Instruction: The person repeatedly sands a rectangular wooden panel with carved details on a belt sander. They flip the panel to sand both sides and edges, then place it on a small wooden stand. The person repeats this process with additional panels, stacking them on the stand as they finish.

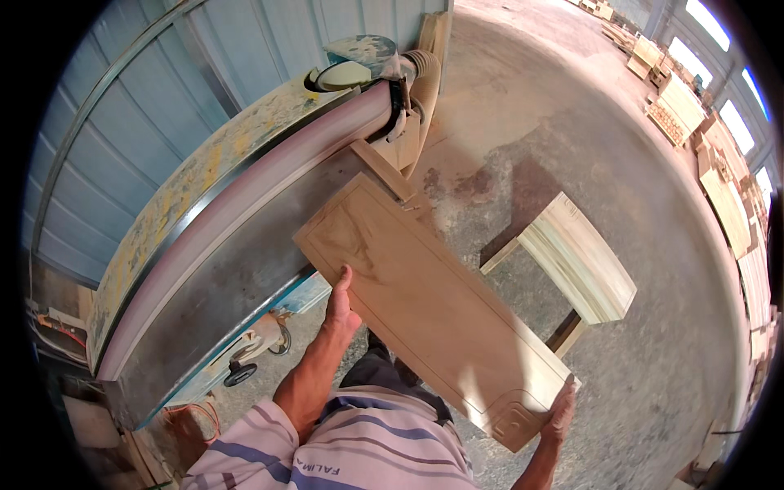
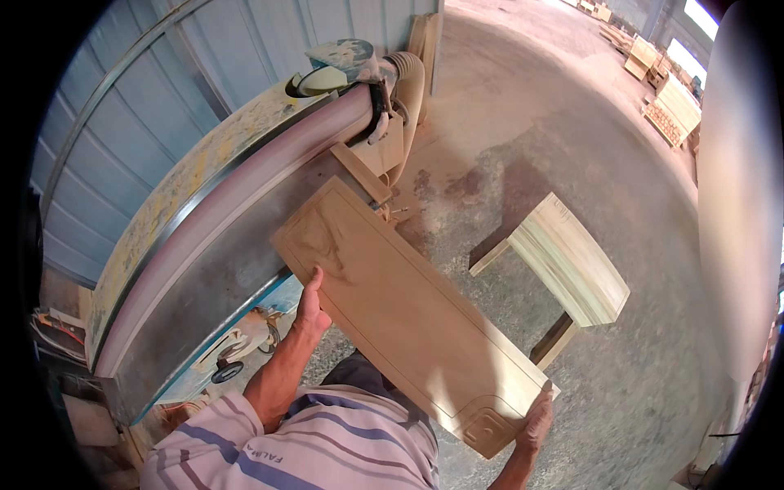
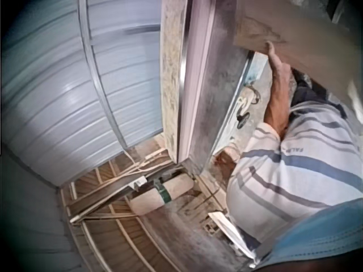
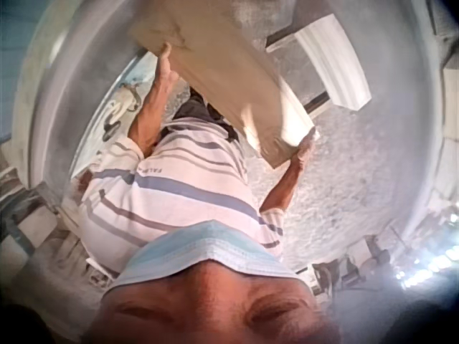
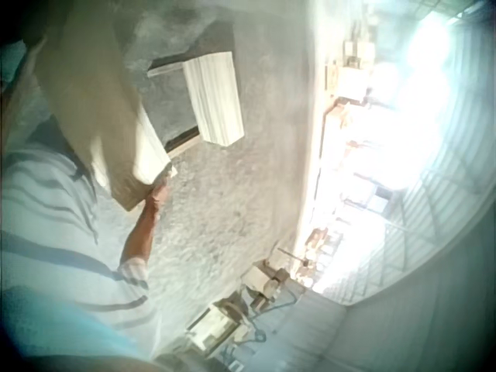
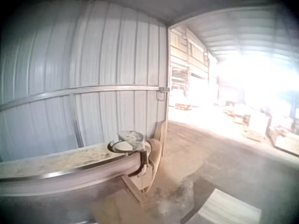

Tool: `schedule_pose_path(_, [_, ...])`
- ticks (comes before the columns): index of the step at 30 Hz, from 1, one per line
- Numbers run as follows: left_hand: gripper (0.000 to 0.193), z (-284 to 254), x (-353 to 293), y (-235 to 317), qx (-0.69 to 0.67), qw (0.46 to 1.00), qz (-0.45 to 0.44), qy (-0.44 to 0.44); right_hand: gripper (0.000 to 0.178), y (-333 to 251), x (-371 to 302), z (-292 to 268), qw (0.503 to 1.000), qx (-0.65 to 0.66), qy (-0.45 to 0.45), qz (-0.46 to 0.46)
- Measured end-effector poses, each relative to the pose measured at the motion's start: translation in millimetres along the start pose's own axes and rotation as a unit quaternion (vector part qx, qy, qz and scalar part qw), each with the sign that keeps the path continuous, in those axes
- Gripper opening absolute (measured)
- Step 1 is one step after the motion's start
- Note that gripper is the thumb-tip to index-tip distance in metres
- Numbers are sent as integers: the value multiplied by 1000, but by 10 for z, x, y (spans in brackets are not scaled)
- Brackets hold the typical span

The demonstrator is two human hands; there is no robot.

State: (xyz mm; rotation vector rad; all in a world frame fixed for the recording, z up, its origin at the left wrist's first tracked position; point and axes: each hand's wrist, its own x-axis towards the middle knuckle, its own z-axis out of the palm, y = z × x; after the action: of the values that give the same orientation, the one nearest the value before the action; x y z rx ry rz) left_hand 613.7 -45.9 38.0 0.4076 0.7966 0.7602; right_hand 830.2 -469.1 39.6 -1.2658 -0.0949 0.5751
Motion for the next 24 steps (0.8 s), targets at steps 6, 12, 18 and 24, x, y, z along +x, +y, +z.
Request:
schedule_pose_path(6, [61,-274,285,10,23,998,-5,55,58,172,87,173,1000,11,-15,26])
schedule_pose_path(12, [62,-376,567,-29,58,997,-3,44,56,336,108,550,997,15,40,66])
schedule_pose_path(18, [63,-149,254,-413,76,993,-26,84,55,268,151,1045,995,59,-33,75])
schedule_pose_path(24, [64,-165,538,-151,106,988,-74,89,53,488,263,1108,977,139,12,164])
